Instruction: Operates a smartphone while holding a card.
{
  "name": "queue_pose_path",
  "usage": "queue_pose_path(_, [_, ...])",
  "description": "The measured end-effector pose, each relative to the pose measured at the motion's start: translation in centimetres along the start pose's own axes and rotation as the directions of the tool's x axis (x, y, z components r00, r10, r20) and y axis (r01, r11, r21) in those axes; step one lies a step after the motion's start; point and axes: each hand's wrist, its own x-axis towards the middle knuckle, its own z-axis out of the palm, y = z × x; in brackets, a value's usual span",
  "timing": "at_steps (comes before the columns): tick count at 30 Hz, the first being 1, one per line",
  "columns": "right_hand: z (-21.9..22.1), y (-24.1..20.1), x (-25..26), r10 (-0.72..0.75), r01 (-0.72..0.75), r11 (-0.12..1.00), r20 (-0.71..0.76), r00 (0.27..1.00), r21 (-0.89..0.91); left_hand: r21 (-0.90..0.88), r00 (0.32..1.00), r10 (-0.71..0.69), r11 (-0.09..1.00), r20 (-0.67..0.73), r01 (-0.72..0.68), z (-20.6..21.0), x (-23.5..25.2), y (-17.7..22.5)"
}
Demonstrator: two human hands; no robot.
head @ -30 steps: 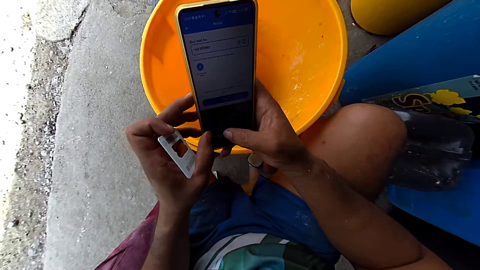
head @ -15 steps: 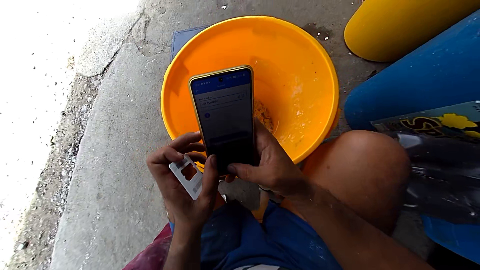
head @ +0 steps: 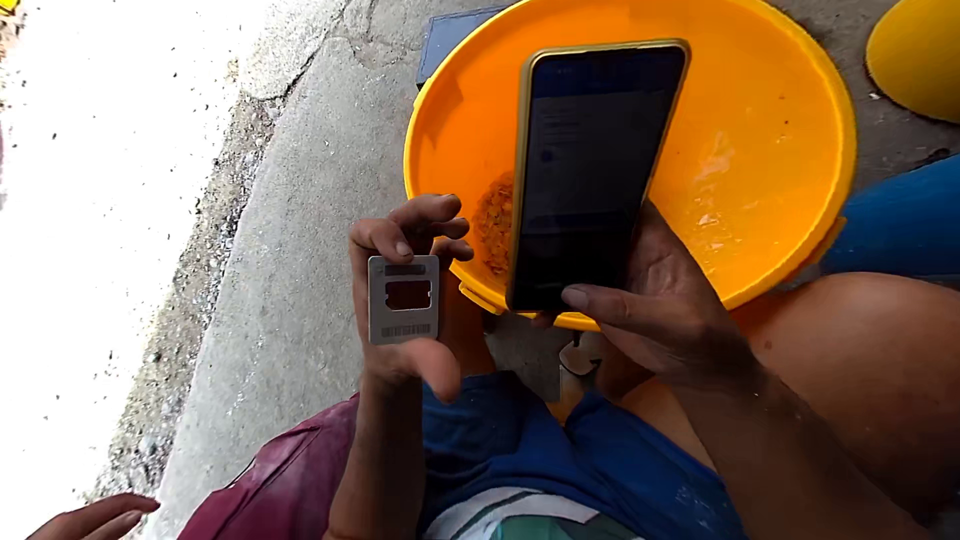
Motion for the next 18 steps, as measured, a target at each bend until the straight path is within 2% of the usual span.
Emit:
queue_pose_path(2, [0.13,0.03,0.14,-0.029,0.029,0.999,0.002,1.0,-0.013,-0.122,0.998,0.065,0.99,-0.004,-0.065,-0.01,0.47,0.81])
queue_pose_path(4, [0.2,-0.01,0.11,-0.047,0.047,0.999,0.0,0.999,-0.009,-0.151,0.996,0.091,0.984,-0.009,-0.091,0.18,0.91,1.02])
queue_pose_path(13, [0.06,-0.06,0.24,-0.035,0.035,0.999,0.006,0.999,0.002,-0.079,0.993,0.114,0.991,0.016,-0.112,0.33,0.97,0.86])
queue_pose_path(18, [0.11,-0.16,0.34,-0.03,0.03,1.0,-0.002,1.0,0.001,-0.06,0.996,0.079,0.995,0.05,-0.076,0.01,0.45,0.92])
